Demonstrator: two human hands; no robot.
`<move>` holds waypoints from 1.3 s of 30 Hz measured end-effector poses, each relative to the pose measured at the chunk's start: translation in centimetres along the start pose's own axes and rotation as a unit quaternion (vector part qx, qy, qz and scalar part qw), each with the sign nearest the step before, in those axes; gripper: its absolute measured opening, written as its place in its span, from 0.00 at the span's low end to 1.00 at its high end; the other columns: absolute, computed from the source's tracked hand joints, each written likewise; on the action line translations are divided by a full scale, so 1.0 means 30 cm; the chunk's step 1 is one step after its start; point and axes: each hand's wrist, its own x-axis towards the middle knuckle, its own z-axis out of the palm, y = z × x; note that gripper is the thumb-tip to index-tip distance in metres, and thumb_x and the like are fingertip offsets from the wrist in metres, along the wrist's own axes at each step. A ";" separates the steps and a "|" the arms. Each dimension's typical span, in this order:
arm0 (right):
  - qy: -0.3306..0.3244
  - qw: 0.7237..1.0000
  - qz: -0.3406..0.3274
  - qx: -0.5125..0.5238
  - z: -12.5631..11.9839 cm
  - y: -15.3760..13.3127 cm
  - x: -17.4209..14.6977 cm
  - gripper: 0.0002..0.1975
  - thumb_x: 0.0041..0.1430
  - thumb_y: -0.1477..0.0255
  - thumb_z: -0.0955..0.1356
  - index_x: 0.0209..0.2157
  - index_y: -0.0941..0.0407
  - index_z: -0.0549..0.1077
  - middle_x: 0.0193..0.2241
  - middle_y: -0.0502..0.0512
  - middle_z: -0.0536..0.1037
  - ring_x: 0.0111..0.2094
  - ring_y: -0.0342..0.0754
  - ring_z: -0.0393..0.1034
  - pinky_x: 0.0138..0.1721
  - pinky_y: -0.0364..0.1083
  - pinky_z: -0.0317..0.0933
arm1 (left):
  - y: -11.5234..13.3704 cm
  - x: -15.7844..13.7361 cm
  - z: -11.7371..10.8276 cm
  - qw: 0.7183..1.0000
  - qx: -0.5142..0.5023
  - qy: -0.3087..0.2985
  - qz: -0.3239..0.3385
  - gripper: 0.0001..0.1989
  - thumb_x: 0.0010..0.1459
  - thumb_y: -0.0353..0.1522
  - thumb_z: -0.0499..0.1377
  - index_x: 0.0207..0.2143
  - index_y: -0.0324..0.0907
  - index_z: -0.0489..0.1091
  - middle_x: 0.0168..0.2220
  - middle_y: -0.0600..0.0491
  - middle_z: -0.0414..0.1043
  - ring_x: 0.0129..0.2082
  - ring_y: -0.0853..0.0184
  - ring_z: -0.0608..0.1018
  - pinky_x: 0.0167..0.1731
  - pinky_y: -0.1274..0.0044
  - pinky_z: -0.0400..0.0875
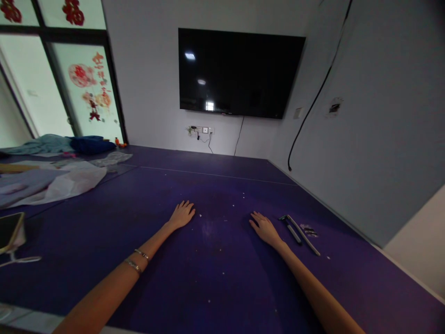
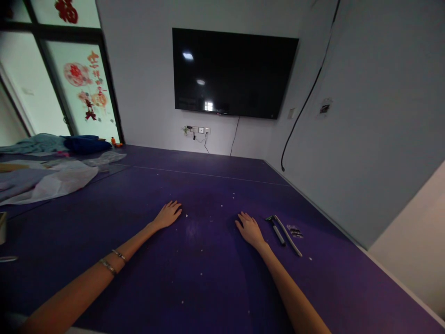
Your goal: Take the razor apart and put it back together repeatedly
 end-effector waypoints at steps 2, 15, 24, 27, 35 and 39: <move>0.000 1.000 0.002 -0.003 -0.003 -0.003 0.000 0.26 0.61 0.61 0.55 0.55 0.61 0.63 0.57 0.62 0.60 0.59 0.53 0.50 0.58 0.53 0.44 | -0.003 -0.001 -0.001 1.000 0.004 0.002 0.000 0.25 0.60 0.40 0.42 0.54 0.37 0.61 0.58 0.42 0.56 0.59 0.52 0.56 0.55 0.62 0.51; 0.012 1.000 0.003 0.006 -0.007 -0.004 -0.009 0.24 0.60 0.64 0.56 0.54 0.60 0.64 0.57 0.61 0.61 0.59 0.53 0.51 0.57 0.53 0.46 | -0.009 0.001 -0.006 1.000 -0.002 -0.006 0.001 0.26 0.60 0.41 0.41 0.55 0.39 0.60 0.59 0.43 0.55 0.60 0.52 0.55 0.55 0.62 0.51; 0.067 0.994 0.009 0.087 -0.026 0.015 0.006 0.20 0.57 0.69 0.60 0.50 0.61 0.69 0.52 0.63 0.67 0.54 0.51 0.60 0.54 0.49 0.52 | -0.027 0.009 0.006 1.000 -0.001 -0.010 0.002 0.26 0.59 0.41 0.41 0.56 0.39 0.59 0.59 0.44 0.54 0.60 0.54 0.54 0.55 0.62 0.50; 0.108 0.988 0.073 0.082 -0.101 0.064 -0.002 0.18 0.54 0.74 0.61 0.46 0.60 0.72 0.47 0.60 0.73 0.48 0.49 0.67 0.49 0.45 0.58 | -0.031 0.012 0.009 1.000 0.004 -0.008 0.007 0.26 0.59 0.41 0.41 0.56 0.38 0.60 0.59 0.43 0.55 0.60 0.54 0.55 0.55 0.62 0.51; 0.094 0.974 0.207 0.020 -0.289 0.238 -0.140 0.13 0.49 0.76 0.64 0.35 0.58 0.78 0.32 0.60 0.79 0.36 0.51 0.72 0.33 0.40 0.60 | -0.023 0.011 0.001 1.000 0.008 -0.005 0.004 0.26 0.59 0.41 0.41 0.56 0.38 0.60 0.59 0.42 0.55 0.59 0.53 0.56 0.55 0.62 0.51; 0.044 0.970 0.241 -0.008 -0.297 0.252 -0.182 0.10 0.49 0.73 0.65 0.32 0.59 0.78 0.28 0.60 0.78 0.32 0.50 0.73 0.27 0.39 0.56 | -0.023 0.013 0.002 1.000 0.019 -0.007 0.002 0.26 0.59 0.41 0.41 0.56 0.38 0.59 0.59 0.44 0.55 0.59 0.53 0.56 0.55 0.62 0.51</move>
